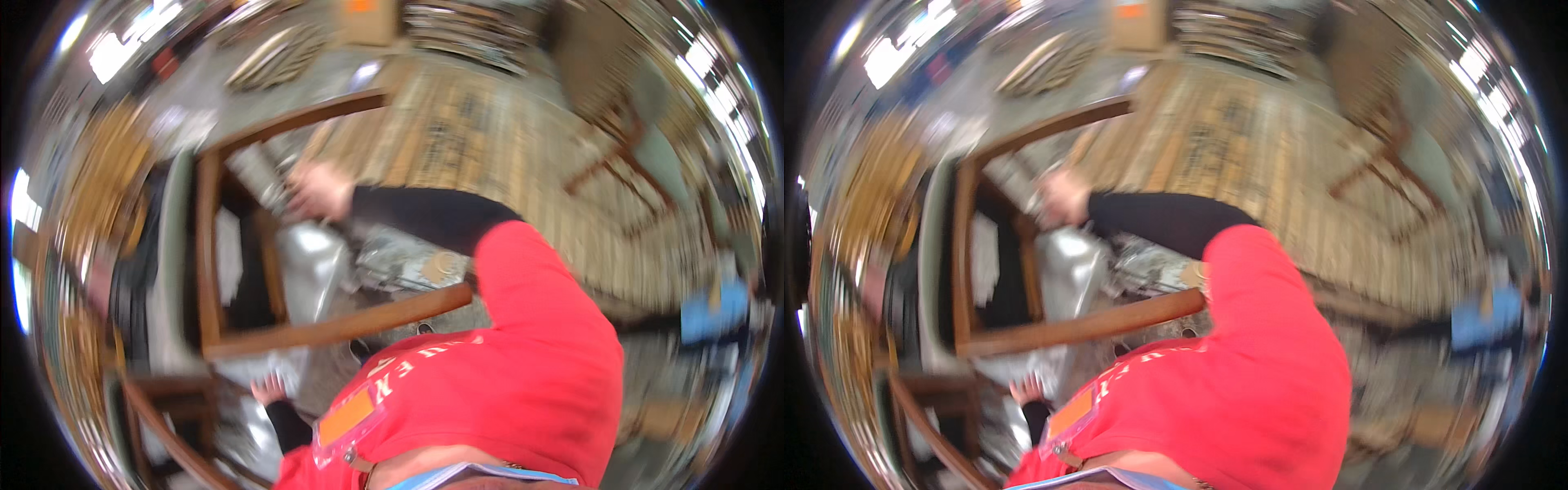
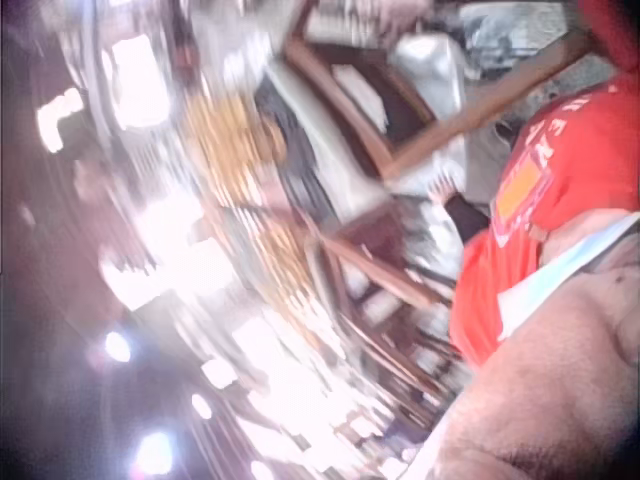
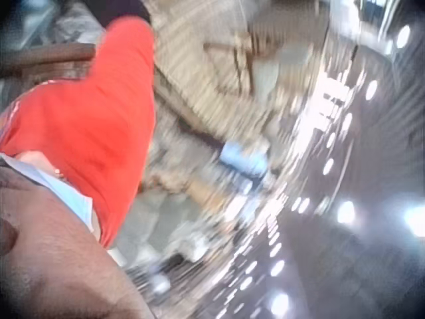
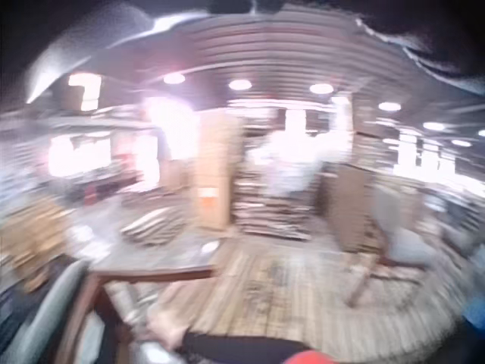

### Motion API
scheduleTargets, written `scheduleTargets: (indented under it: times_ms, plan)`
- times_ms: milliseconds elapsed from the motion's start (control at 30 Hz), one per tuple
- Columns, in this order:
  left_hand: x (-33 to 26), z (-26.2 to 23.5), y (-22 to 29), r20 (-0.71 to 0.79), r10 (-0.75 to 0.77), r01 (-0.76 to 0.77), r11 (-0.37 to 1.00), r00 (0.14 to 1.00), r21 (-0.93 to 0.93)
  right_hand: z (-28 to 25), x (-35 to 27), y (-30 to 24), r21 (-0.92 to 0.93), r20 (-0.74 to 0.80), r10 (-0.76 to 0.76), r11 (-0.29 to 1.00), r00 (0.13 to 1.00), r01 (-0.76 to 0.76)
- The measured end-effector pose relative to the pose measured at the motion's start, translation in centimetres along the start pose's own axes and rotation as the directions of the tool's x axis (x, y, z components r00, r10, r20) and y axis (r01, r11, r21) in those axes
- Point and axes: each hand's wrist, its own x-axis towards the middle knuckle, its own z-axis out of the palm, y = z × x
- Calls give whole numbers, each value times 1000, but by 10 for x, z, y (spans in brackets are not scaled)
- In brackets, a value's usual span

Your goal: The person repeatedly lifts wooden chairs with upholstered seats, wipes the underside and legs with a cloth, and sets them down. The person handles multiple chairs one at a time, rotating them to access different surfaces.

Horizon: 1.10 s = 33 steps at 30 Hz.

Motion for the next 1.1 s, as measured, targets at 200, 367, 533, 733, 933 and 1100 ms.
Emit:
scheduleTargets:
  times_ms: [200,367,533,733,933,1100]
  plan:
    - [62,-7,41,-284,22,-40,998,959,-58,201,-33,-20,-148,238,-7,988,971,44]
    - [100,4,55,-203,36,-28,999,978,40,228,-43,-21,-390,62,-277,878,959,279]
    - [119,17,74,-137,64,-52,995,989,86,225,-7,11,-561,13,-608,652,794,509]
    - [120,23,91,-107,110,-104,993,988,64,229,-8,7,-555,-102,-549,723,830,411]
    - [131,22,97,-89,168,-164,985,982,45,232,-16,0,-277,-178,-42,961,983,-9]
    - [132,31,90,-36,235,-233,971,971,51,216,15,0,-238,-104,-20,971,994,-5]
